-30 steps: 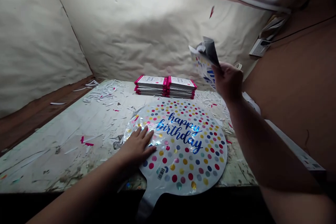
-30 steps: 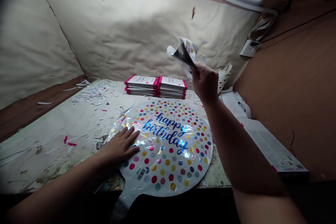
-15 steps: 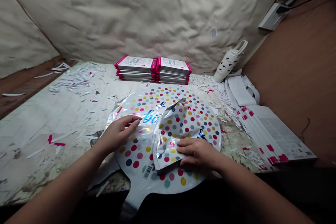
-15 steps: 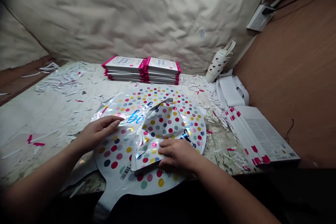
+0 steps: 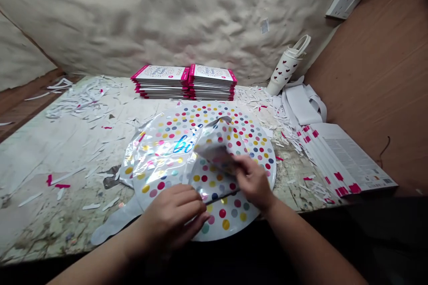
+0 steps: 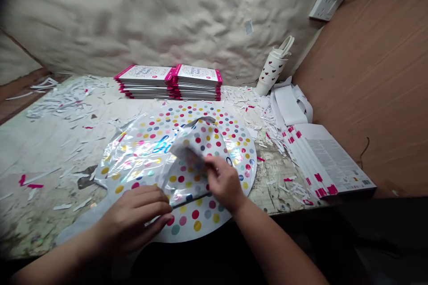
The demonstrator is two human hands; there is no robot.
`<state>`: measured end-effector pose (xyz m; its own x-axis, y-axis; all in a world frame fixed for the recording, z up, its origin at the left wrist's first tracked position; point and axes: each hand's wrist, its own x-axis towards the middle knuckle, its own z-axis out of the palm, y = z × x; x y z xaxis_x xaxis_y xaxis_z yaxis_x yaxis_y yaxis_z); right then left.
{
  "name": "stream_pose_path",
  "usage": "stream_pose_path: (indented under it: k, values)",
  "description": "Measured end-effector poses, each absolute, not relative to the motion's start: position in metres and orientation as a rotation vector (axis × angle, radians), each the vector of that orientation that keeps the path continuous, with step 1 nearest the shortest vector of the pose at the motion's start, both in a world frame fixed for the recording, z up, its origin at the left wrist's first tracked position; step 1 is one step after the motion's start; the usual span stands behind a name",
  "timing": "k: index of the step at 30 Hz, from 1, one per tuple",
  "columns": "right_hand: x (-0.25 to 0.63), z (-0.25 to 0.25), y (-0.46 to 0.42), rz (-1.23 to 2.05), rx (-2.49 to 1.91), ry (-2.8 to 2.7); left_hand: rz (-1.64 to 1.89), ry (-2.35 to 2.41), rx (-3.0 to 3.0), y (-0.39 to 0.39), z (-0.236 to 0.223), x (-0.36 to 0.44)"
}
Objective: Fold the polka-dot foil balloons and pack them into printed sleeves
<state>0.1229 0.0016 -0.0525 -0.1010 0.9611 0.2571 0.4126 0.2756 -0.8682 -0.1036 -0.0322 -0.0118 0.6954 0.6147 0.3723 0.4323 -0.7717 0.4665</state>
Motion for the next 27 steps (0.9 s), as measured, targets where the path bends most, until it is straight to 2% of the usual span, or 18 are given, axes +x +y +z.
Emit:
stream_pose_path:
  k: [3, 6, 9, 16, 19, 22, 27]
  values:
    - [0.146, -0.054, 0.026, 0.768, -1.199, -1.076, 0.607, 0.906, 2.637, -0.007, -0.016, -0.080]
    - [0.177, -0.061, 0.043, 0.955, -1.057, -0.532, 0.358, 1.095, 2.702, 0.031, -0.024, -0.056]
    - [0.205, -0.070, 0.047, 1.079, -1.152, -0.380, 0.136, 1.264, 2.693, 0.071, -0.034, -0.034]
    - [0.230, -0.077, 0.047, 1.167, -1.311, -0.370, 0.088, 1.367, 2.654, 0.157, -0.038, -0.009]
    - [0.234, -0.080, 0.049, 1.189, -1.314, -0.371, 0.070, 1.405, 2.635, 0.143, -0.033, -0.002]
    - [0.243, -0.081, 0.053, 1.186, -1.302, -0.378, 0.072, 1.259, 2.670, 0.087, -0.036, 0.002]
    - [0.222, -0.053, 0.052, 0.962, -1.293, -0.474, -0.049, 1.035, 2.616, 0.011, -0.062, -0.005]
